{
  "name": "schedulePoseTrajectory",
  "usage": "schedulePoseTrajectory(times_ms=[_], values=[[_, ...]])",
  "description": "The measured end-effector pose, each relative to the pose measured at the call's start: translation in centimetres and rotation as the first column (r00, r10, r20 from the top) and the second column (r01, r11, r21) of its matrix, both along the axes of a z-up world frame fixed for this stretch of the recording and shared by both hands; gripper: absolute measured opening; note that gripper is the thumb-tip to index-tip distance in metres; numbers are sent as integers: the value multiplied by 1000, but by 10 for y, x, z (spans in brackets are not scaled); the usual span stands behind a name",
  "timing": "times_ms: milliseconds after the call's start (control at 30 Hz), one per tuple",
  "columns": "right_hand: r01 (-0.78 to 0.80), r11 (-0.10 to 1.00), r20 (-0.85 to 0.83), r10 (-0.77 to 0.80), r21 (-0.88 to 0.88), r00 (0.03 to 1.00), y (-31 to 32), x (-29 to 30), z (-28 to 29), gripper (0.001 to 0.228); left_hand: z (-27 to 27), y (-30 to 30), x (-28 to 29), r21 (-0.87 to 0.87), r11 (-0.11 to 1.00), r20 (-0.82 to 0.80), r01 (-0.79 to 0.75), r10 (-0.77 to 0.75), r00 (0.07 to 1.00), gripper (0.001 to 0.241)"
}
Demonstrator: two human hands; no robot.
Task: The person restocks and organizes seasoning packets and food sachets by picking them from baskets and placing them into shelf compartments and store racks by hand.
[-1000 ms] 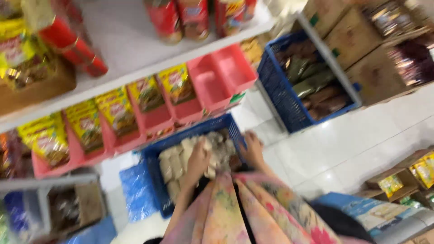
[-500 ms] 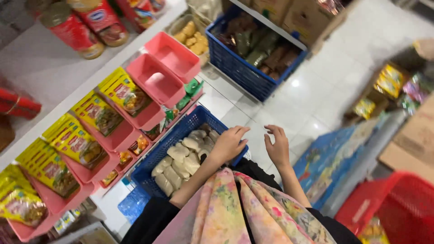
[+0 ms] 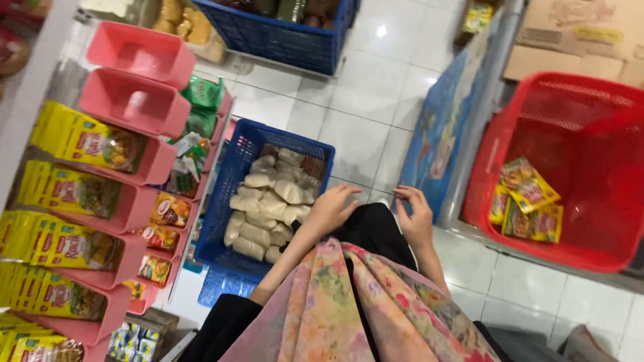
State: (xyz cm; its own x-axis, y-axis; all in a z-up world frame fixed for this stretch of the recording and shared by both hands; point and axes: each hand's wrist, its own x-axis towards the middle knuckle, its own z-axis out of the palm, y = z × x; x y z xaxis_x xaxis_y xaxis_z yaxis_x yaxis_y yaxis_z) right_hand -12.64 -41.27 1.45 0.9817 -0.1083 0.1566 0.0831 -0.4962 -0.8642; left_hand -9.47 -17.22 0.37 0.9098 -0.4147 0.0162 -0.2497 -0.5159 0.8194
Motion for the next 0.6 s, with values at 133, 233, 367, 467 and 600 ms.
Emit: schedulePoseTrajectory(times_ms=[133, 233, 367, 467, 600], values=[[93, 995, 70, -91, -26, 993, -46, -5, 25, 18, 11, -24, 19, -104, 995, -62, -14, 7, 998, 33], [108, 991, 156, -94, -82, 983, -86, 2, 44, 16, 22, -55, 34, -149, 988, -44, -35, 28, 999, 32], [140, 973, 217, -98, -184, 971, -146, 1, 70, 18, 41, -122, 55, -227, 973, 0, 41, -42, 999, 29], [159, 956, 249, -96, -248, 964, -201, -7, 78, 16, 42, -190, 80, -202, 953, 146, 226, -199, 969, 30], [150, 949, 220, -89, -278, 971, -265, -7, 93, 19, 61, -249, 110, -227, 937, 180, 264, -226, 957, 28]])
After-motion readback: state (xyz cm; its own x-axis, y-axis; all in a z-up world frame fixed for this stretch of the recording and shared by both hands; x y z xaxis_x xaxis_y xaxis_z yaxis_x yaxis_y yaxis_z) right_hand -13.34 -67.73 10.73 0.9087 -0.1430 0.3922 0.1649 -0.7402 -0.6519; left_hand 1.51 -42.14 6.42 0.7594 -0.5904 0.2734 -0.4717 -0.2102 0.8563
